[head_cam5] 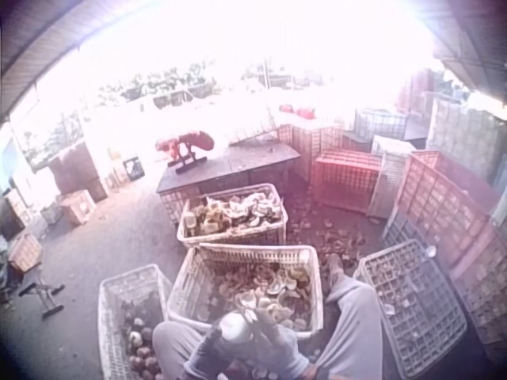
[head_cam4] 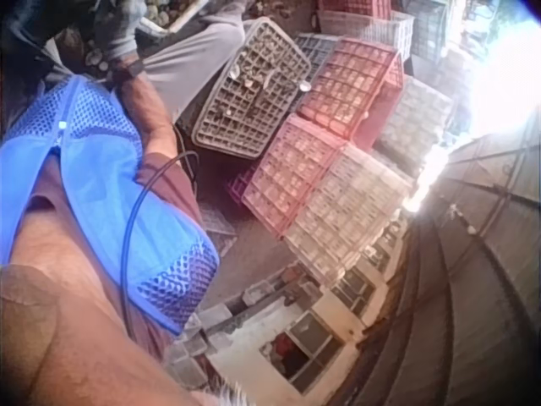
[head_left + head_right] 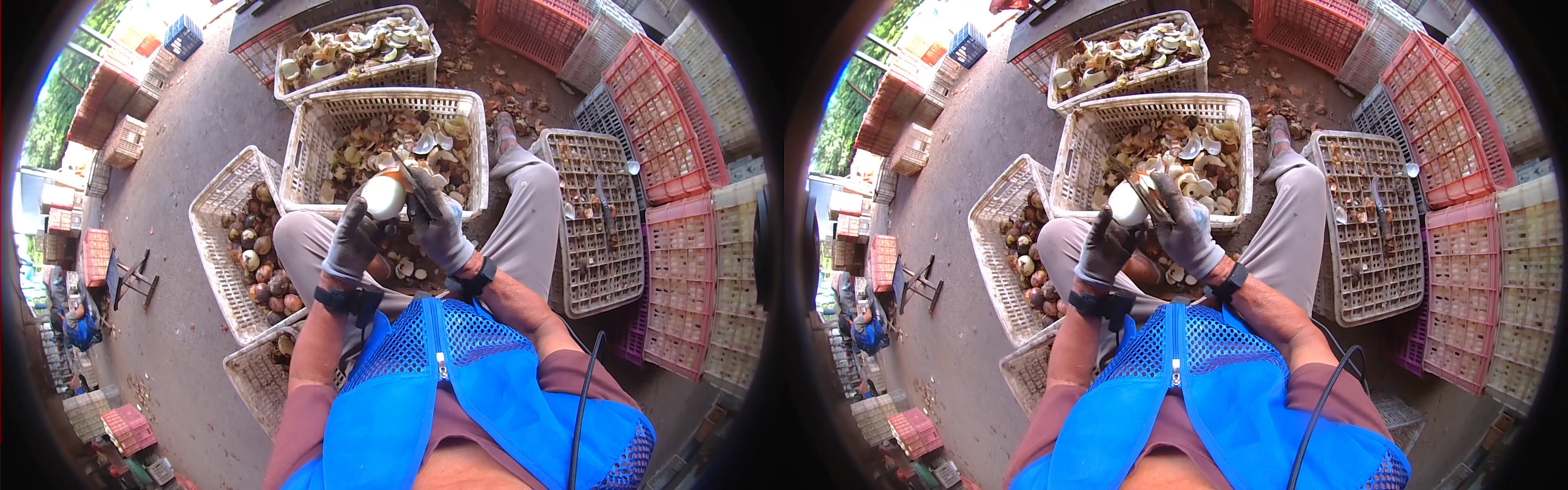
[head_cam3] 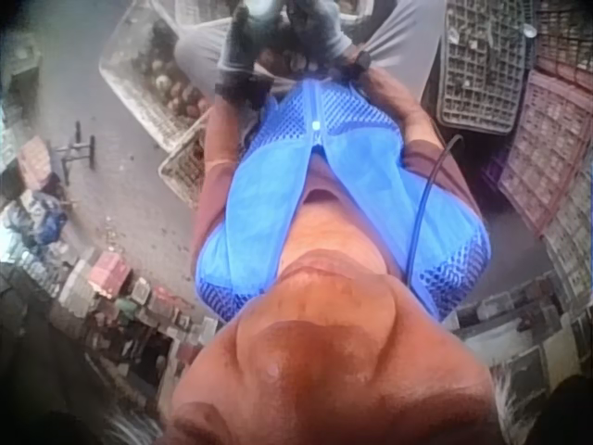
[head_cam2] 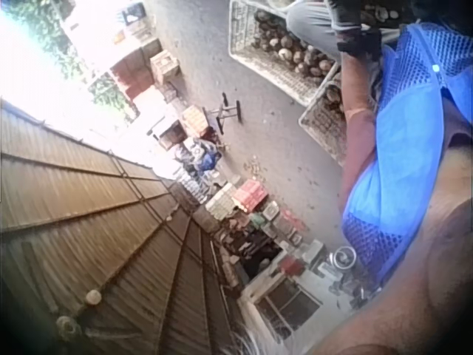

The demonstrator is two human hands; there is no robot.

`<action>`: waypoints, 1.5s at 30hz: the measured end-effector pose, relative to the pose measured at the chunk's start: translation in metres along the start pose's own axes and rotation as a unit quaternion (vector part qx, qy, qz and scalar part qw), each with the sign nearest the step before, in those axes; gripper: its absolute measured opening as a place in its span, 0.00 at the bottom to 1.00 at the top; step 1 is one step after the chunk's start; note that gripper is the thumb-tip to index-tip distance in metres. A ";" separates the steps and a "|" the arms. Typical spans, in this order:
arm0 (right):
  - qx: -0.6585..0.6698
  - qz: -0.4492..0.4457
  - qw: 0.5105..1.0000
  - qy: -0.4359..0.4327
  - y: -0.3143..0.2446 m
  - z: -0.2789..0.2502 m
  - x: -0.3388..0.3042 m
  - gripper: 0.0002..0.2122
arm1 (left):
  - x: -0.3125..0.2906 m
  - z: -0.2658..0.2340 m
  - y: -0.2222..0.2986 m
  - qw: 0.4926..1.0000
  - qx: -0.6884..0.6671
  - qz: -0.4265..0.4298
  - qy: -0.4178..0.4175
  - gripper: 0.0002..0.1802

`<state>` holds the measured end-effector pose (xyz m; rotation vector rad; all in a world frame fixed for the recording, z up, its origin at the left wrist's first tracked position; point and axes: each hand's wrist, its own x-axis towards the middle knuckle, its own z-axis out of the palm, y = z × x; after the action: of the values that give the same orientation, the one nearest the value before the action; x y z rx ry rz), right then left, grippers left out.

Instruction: The recorder is using a cleaver to trim the roots and tops of onions and peel the outer skin, then placing them into baskets.

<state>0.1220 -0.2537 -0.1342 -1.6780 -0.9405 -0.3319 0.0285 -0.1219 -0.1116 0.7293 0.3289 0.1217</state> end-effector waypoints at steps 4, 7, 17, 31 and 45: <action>-0.055 -0.015 0.998 0.017 -0.011 -0.001 -0.003 0.32 | 0.008 -0.012 -0.029 0.997 -0.008 0.064 0.049 0.22; -0.109 -0.063 0.992 -0.003 -0.001 0.001 -0.005 0.34 | 0.008 -0.007 -0.026 0.989 0.104 0.094 0.046 0.21; -0.032 -0.070 0.993 0.092 -0.013 -0.025 0.025 0.25 | -0.001 -0.001 0.011 0.997 0.072 0.023 -0.006 0.31; -0.276 0.066 0.952 -0.117 0.064 -0.015 0.079 0.27 | 0.014 -0.024 -0.001 0.998 -0.034 0.034 0.031 0.25; -0.142 -0.016 0.974 -0.179 -0.007 -0.019 0.016 0.36 | 0.015 -0.029 -0.001 0.914 0.333 0.224 0.064 0.15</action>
<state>0.1319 -0.2643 -0.1123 -2.0292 -1.2309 -0.1926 0.0330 -0.1013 -0.1364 1.4752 0.3248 0.5109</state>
